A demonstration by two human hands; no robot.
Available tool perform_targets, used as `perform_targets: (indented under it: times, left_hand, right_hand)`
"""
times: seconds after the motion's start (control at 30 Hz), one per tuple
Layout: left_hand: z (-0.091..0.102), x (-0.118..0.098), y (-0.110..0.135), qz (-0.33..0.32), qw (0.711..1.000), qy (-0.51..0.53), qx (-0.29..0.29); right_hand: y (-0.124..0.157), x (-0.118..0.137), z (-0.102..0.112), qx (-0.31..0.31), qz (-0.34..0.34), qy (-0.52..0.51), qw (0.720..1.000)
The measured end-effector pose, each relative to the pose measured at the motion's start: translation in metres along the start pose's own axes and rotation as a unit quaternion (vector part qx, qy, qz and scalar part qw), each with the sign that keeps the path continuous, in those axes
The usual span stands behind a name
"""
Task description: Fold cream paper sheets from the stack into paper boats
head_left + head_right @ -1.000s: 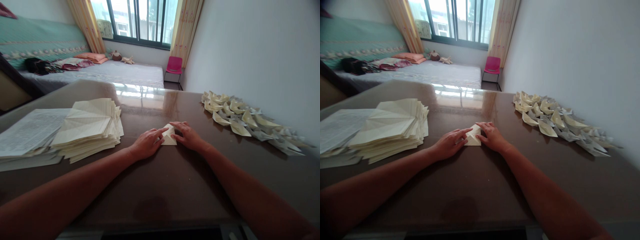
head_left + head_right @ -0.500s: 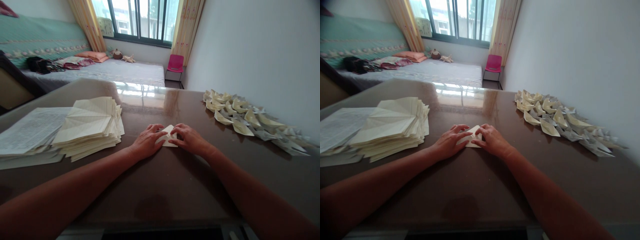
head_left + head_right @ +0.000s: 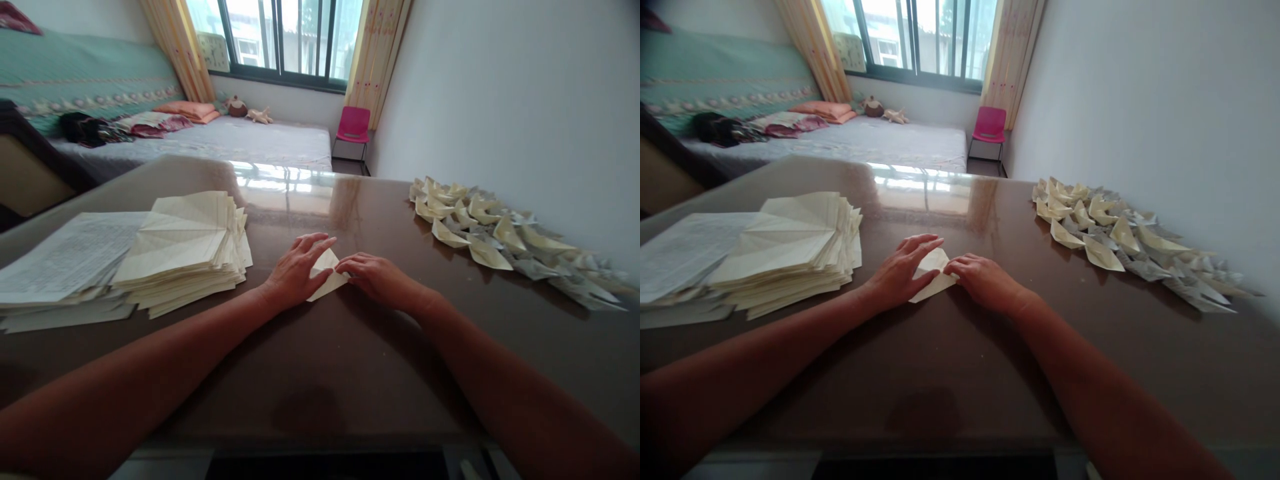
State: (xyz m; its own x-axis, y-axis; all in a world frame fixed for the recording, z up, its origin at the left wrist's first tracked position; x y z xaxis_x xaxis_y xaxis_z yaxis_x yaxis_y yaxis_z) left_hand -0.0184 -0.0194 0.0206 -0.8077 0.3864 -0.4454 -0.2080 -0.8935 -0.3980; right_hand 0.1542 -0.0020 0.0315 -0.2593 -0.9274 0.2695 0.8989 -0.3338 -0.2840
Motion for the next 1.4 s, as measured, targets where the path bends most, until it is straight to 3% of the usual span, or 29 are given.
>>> perform_targets:
  times: [0.13,0.3,0.43,0.6,0.7,0.87,1.1,1.27,1.4]
  left_hand:
    - [-0.004,0.014,-0.009,-0.004,1.0,0.019,0.023]
    - [-0.013,0.019,-0.01,-0.036,0.993,-0.023,0.106]
    - [-0.01,0.01,-0.006,-0.059,0.988,-0.024,0.139]
    - [-0.003,-0.002,0.001,-0.062,0.988,-0.013,0.143]
    - [-0.003,-0.005,0.004,-0.079,0.986,-0.028,0.142]
    - [-0.007,-0.01,0.009,-0.113,0.982,-0.088,0.124]
    - [-0.012,-0.013,0.012,-0.125,0.983,-0.052,0.128]
    - [-0.013,-0.011,0.01,-0.12,0.985,-0.004,0.126]
    - [-0.013,-0.013,0.009,-0.146,0.983,-0.015,0.108]
  right_hand:
    - [-0.002,0.0,-0.003,0.001,0.043,-0.046,0.998]
    - [0.004,0.003,0.003,0.061,0.073,-0.082,0.992]
    - [0.014,-0.009,0.01,0.08,0.009,-0.004,0.997]
    - [0.018,-0.029,0.013,0.023,-0.059,0.096,0.993]
    - [0.014,-0.031,0.008,0.002,-0.077,0.061,0.995]
    - [0.017,-0.034,0.007,-0.006,-0.172,-0.033,0.985]
    - [0.022,-0.027,0.019,0.069,-0.113,-0.094,0.987]
    - [0.021,-0.023,0.018,0.065,-0.093,-0.095,0.989]
    - [0.017,-0.017,0.017,0.061,-0.075,-0.028,0.995]
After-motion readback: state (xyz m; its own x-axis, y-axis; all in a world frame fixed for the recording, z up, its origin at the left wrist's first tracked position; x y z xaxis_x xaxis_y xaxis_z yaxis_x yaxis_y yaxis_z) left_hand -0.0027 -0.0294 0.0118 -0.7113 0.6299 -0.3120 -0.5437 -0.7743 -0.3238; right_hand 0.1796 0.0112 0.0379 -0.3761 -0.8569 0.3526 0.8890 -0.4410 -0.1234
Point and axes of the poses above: each hand's wrist, its own y-axis away from the middle knuckle, its own z-axis out of the back of the hand, x = y × z, the point moved 4 cm from there along -y, towards the middle knuckle, and after that the axes turned 12 degrees about z, right-handed, at the moved point
